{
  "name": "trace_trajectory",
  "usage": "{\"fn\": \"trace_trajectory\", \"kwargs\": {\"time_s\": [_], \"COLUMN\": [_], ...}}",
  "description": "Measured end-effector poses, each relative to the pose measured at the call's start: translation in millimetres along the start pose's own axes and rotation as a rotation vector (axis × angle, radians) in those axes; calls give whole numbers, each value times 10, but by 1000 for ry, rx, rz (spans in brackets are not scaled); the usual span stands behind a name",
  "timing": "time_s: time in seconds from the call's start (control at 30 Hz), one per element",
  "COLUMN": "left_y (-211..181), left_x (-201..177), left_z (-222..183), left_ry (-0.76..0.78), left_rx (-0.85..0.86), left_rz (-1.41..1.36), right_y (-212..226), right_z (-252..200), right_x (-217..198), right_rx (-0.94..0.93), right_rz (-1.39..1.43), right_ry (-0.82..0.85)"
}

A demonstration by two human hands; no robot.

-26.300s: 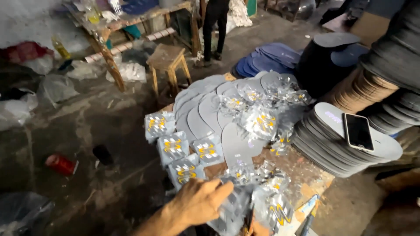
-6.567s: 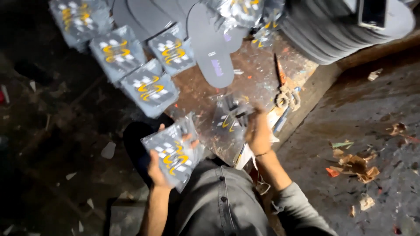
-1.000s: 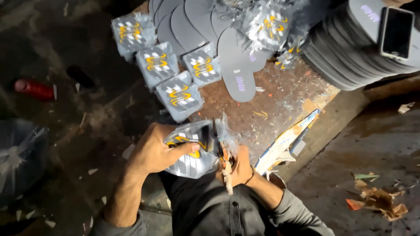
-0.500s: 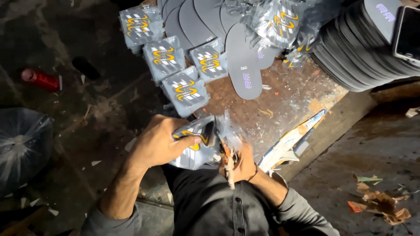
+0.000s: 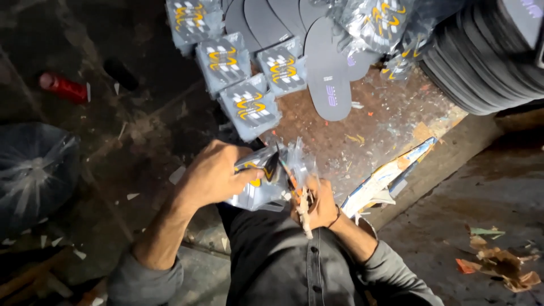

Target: Sorting through and trimming plastic-packaged labels for footwear components.

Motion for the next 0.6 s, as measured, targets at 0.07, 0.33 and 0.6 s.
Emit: {"fn": "trace_trajectory", "kwargs": {"time_s": [0.07,0.33,0.6], "left_y": [13,126,370], "left_x": [32,217,-384], "left_z": [-1,45,54], "left_ry": [13,49,-156], "left_rx": [-25,-3,-120], "left_rz": [49,64,-175], "right_y": [35,-346,-13], "right_z": [48,-280,-172], "right_x": [9,127,-403], "right_rx": [93,145,211], "right_rz": [2,139,202], "right_ry": [-53,-116,-1]}}
Point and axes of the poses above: each hand's wrist, its own z-axis towards the middle knuckle, its own x-axis out of the palm, y = z × x, the point moved 5 cm from there along z, towards the middle knuckle, and after that the axes turned 7 degrees about -x, right-handed, at the moved point
